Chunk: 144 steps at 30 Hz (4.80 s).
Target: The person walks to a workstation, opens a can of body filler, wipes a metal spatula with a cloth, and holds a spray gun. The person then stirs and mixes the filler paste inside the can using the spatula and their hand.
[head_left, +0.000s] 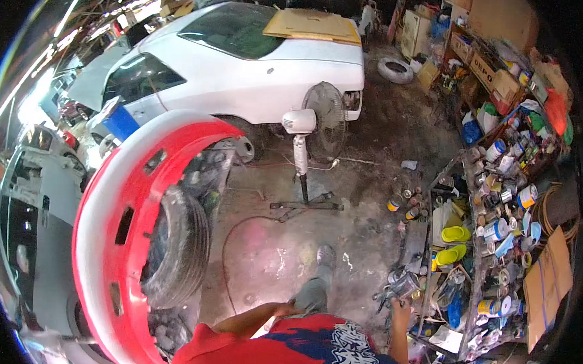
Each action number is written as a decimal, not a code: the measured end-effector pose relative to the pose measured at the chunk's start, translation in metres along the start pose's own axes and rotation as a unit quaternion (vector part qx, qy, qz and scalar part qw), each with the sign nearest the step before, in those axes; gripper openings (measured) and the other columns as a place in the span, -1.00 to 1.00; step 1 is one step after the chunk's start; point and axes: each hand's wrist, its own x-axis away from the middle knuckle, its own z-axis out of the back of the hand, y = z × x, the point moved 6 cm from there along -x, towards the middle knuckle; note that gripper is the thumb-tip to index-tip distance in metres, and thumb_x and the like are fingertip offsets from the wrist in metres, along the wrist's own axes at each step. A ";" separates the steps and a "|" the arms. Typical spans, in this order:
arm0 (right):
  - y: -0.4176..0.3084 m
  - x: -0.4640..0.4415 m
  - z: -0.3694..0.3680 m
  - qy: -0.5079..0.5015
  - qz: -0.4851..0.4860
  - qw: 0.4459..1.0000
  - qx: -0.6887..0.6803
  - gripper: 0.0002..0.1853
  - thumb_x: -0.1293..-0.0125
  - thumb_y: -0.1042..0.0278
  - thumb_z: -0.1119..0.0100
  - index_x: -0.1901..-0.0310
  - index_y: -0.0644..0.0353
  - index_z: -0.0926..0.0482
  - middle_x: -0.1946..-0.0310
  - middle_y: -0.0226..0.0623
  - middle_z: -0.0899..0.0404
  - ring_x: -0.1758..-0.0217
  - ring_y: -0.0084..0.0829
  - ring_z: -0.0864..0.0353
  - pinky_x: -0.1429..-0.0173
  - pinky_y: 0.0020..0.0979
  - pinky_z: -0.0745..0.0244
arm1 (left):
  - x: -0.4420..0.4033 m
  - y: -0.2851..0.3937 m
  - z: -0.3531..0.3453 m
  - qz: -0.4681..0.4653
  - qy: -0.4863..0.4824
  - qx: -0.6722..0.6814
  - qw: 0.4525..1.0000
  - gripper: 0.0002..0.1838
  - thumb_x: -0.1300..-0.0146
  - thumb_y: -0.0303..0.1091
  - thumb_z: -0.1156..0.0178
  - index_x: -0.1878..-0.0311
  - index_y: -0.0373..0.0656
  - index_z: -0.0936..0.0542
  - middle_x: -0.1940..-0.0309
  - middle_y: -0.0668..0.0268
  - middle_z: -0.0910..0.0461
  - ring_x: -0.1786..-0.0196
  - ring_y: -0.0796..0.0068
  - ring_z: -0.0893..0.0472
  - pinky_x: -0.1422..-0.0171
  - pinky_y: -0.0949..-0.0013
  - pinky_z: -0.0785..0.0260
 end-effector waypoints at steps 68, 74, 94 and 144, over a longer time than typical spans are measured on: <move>0.209 0.093 -0.067 0.117 -0.276 0.909 0.291 -0.78 -0.33 0.22 -0.20 0.17 0.17 -0.68 0.33 -0.15 -0.71 0.26 -0.16 -0.73 0.10 -0.12 -0.66 | -0.240 0.315 0.075 -0.140 -0.291 -0.640 0.697 -0.43 -0.36 0.10 -0.08 -0.24 -0.11 -0.61 -0.16 -0.02 -0.63 -0.25 -0.16 -0.57 -0.39 -0.08 -0.36; 0.150 0.236 -0.180 0.363 -0.498 0.788 0.001 -0.57 -0.37 0.03 -0.17 0.08 0.30 -0.69 0.18 0.03 -0.75 0.11 -0.08 -0.77 -0.02 -0.10 -0.64 | -0.269 0.400 0.154 -0.059 -0.339 -0.750 0.564 -0.54 -0.50 -0.05 0.06 -0.20 -0.14 -0.62 -0.13 -0.08 -0.63 -0.23 -0.08 -0.59 -0.35 -0.05 -0.38; 0.301 0.553 -0.328 0.470 -0.538 0.668 -0.209 -0.57 -0.33 0.07 -0.14 -0.01 0.27 -0.70 -0.04 0.13 -0.68 -0.16 0.09 -0.66 -0.25 0.00 -0.52 | -0.098 0.094 -0.259 -0.154 -0.482 -0.843 0.182 -0.45 -0.43 0.04 -0.07 -0.25 -0.20 -0.57 -0.19 -0.15 -0.59 -0.30 -0.10 -0.55 -0.41 0.00 -0.36; 0.219 1.113 0.494 0.620 0.052 0.774 0.116 -0.82 -0.36 0.41 -0.22 0.07 0.28 -0.59 0.13 -0.08 -0.63 0.03 -0.02 -0.62 -0.08 -0.20 -0.52 | 0.396 -0.159 -1.057 -0.640 -0.501 -0.327 0.482 0.48 -0.04 0.55 -0.31 -0.64 -0.31 0.26 -0.63 -0.17 0.12 -0.65 -0.05 -0.02 -0.69 -0.03 0.12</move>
